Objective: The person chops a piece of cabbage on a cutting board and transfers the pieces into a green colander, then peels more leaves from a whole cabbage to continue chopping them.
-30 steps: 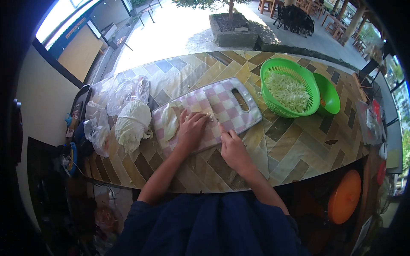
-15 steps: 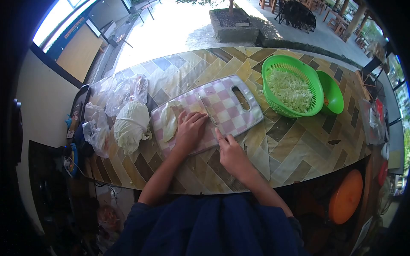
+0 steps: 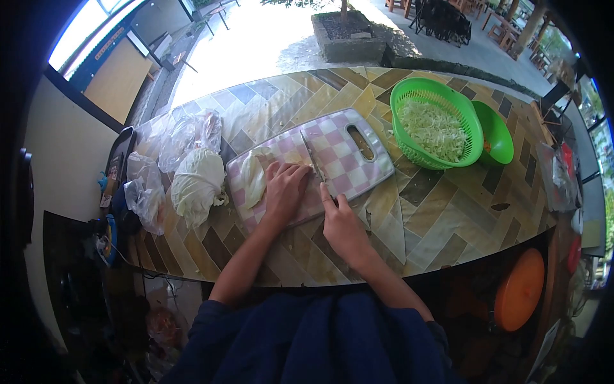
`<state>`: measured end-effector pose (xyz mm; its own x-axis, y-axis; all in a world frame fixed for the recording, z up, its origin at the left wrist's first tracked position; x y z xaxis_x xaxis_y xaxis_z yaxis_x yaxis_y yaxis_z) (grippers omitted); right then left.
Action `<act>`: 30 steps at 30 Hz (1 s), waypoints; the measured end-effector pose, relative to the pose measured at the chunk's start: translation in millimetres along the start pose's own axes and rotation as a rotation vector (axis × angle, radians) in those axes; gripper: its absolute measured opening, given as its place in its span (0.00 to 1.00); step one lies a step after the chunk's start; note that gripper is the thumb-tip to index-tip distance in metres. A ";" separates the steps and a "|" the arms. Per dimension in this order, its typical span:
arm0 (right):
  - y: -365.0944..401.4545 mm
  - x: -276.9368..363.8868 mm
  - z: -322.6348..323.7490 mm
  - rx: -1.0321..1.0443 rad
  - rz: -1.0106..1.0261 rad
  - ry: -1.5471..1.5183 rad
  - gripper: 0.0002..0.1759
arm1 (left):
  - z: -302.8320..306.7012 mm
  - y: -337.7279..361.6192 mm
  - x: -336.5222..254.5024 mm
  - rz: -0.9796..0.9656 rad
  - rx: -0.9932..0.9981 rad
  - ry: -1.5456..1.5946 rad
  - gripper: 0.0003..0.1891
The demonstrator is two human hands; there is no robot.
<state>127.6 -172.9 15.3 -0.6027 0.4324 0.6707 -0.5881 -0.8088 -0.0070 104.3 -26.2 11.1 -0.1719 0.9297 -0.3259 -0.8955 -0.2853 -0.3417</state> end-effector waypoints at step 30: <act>-16.3 -4.7 -3.3 0.066 -0.011 0.038 0.32 | 0.3 -5.4 -2.2 0.046 0.034 0.046 0.09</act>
<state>138.2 -160.5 9.8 -0.6174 0.4554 0.6414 -0.5587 -0.8278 0.0500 109.4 -26.7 13.9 -0.1944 0.9040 -0.3808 -0.9007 -0.3183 -0.2957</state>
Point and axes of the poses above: each hand's wrist, its own y-axis away from the middle knuckle, its own z-axis out of the back of the hand, x = y × z, the point moved 6 cm from there along -y, towards the middle knuckle, and after that the axes turned 7 degrees about x, right-handed, at the moved point
